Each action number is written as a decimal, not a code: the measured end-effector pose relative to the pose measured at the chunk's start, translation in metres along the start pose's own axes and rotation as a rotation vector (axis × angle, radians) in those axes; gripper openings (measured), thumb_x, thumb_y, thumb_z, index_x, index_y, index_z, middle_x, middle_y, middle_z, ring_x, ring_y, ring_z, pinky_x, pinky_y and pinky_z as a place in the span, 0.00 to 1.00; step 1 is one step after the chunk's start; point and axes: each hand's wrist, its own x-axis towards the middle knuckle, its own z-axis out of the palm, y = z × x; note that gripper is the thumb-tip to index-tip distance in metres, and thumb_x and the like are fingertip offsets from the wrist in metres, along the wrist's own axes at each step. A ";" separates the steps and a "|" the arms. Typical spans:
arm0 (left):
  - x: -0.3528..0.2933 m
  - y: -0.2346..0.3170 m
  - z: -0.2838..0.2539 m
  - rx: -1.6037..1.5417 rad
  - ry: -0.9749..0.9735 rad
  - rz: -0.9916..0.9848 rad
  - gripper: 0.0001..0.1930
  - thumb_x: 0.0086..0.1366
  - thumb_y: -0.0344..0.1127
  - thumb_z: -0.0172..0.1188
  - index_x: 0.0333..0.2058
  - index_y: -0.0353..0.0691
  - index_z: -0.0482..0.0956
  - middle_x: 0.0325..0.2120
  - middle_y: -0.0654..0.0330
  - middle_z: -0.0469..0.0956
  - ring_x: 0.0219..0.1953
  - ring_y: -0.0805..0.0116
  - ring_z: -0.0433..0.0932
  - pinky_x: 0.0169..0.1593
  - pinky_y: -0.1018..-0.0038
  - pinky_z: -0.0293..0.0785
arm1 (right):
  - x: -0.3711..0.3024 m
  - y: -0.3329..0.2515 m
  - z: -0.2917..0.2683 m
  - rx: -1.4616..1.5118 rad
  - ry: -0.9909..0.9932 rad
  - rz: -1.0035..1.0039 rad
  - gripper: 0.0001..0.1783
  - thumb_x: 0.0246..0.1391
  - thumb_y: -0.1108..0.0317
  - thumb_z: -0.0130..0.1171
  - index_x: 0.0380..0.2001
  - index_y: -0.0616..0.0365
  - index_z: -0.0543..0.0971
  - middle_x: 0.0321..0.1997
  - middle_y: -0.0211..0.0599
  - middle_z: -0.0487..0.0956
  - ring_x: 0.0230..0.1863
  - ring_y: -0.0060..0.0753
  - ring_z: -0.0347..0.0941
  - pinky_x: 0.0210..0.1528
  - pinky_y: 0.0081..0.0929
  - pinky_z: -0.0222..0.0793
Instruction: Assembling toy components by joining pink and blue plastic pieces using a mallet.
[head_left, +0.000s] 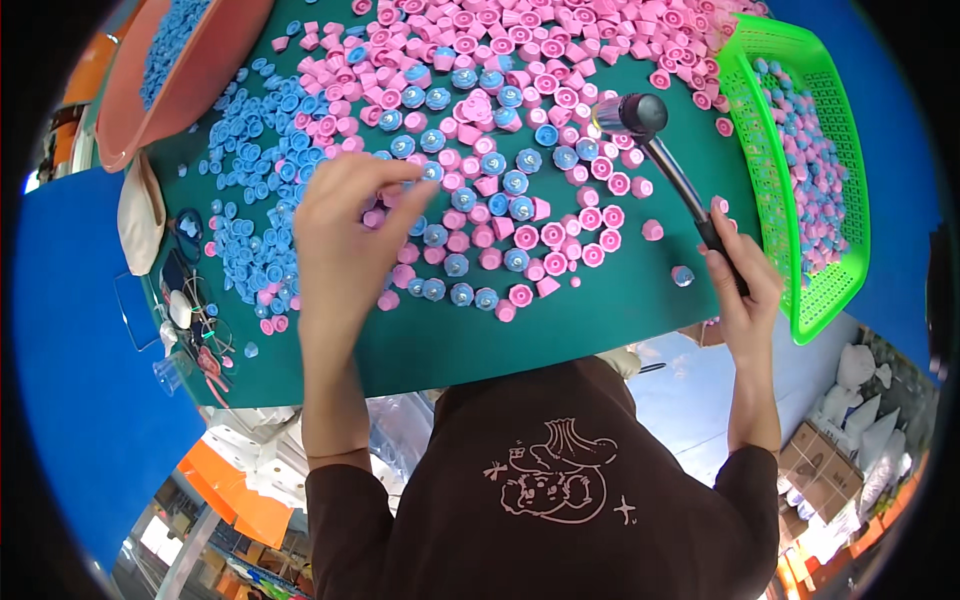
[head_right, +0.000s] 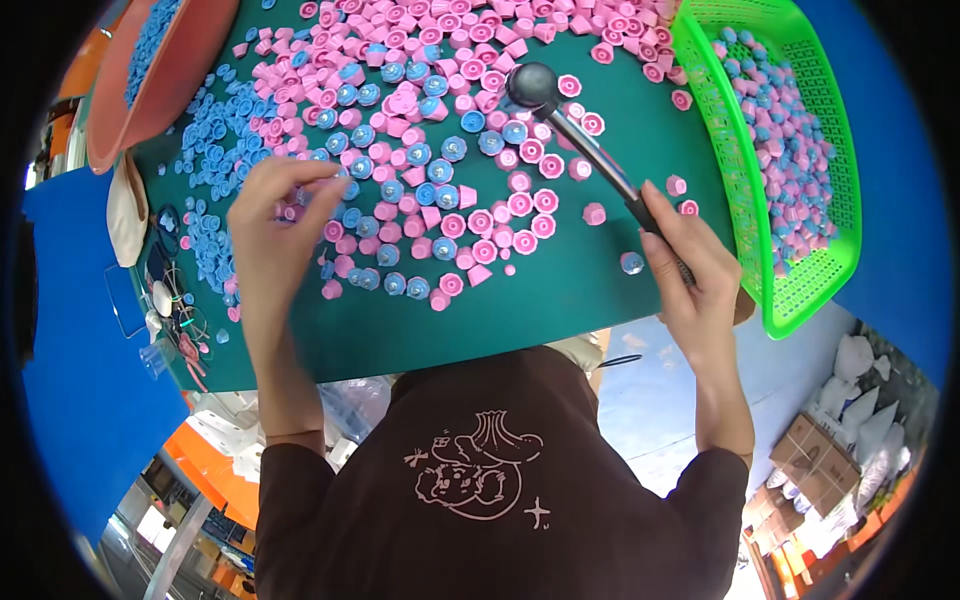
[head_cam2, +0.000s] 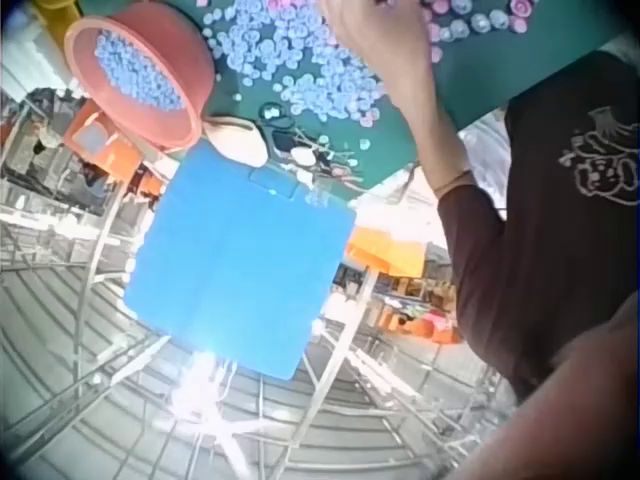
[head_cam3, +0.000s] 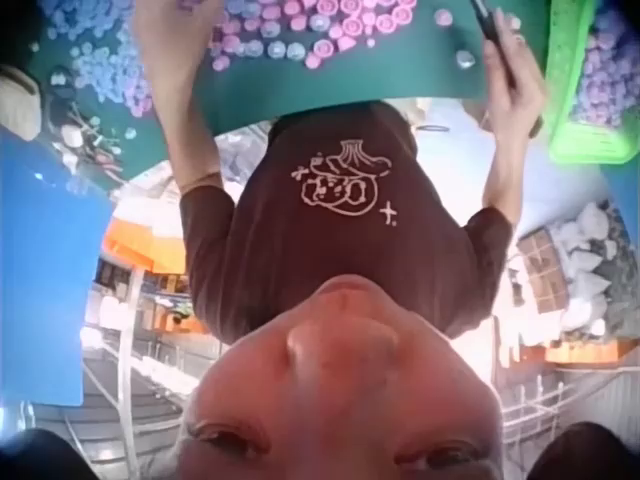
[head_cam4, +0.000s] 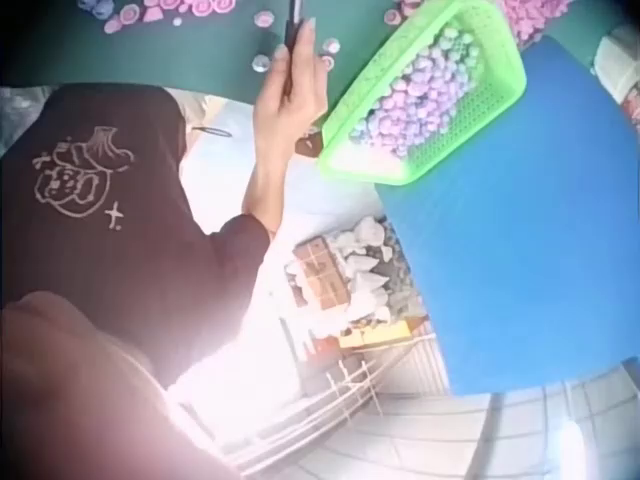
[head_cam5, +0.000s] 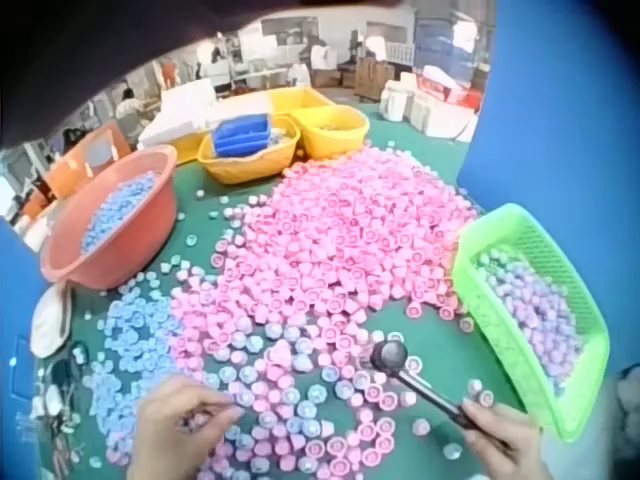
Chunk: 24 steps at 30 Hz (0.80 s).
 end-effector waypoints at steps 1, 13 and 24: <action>0.002 0.006 0.009 -0.008 0.000 0.004 0.07 0.50 0.29 0.70 0.29 0.41 0.82 0.24 0.63 0.76 0.29 0.68 0.73 0.35 0.74 0.68 | -0.003 0.000 0.000 0.032 0.012 0.017 0.22 0.55 0.79 0.58 0.54 0.60 0.76 0.28 0.35 0.73 0.29 0.24 0.67 0.33 0.19 0.63; 0.043 0.038 0.098 -0.048 -0.149 0.163 0.09 0.49 0.33 0.70 0.29 0.38 0.82 0.27 0.60 0.75 0.34 0.61 0.73 0.40 0.67 0.68 | -0.008 0.010 -0.005 0.056 0.002 0.058 0.22 0.54 0.79 0.59 0.54 0.60 0.77 0.30 0.37 0.76 0.28 0.26 0.68 0.33 0.21 0.65; 0.046 0.044 0.097 -0.004 -0.211 0.062 0.11 0.48 0.34 0.71 0.30 0.39 0.82 0.27 0.60 0.75 0.33 0.63 0.73 0.39 0.67 0.68 | -0.005 0.010 -0.010 0.004 -0.105 0.097 0.22 0.55 0.79 0.57 0.55 0.64 0.75 0.33 0.40 0.78 0.32 0.27 0.72 0.38 0.20 0.66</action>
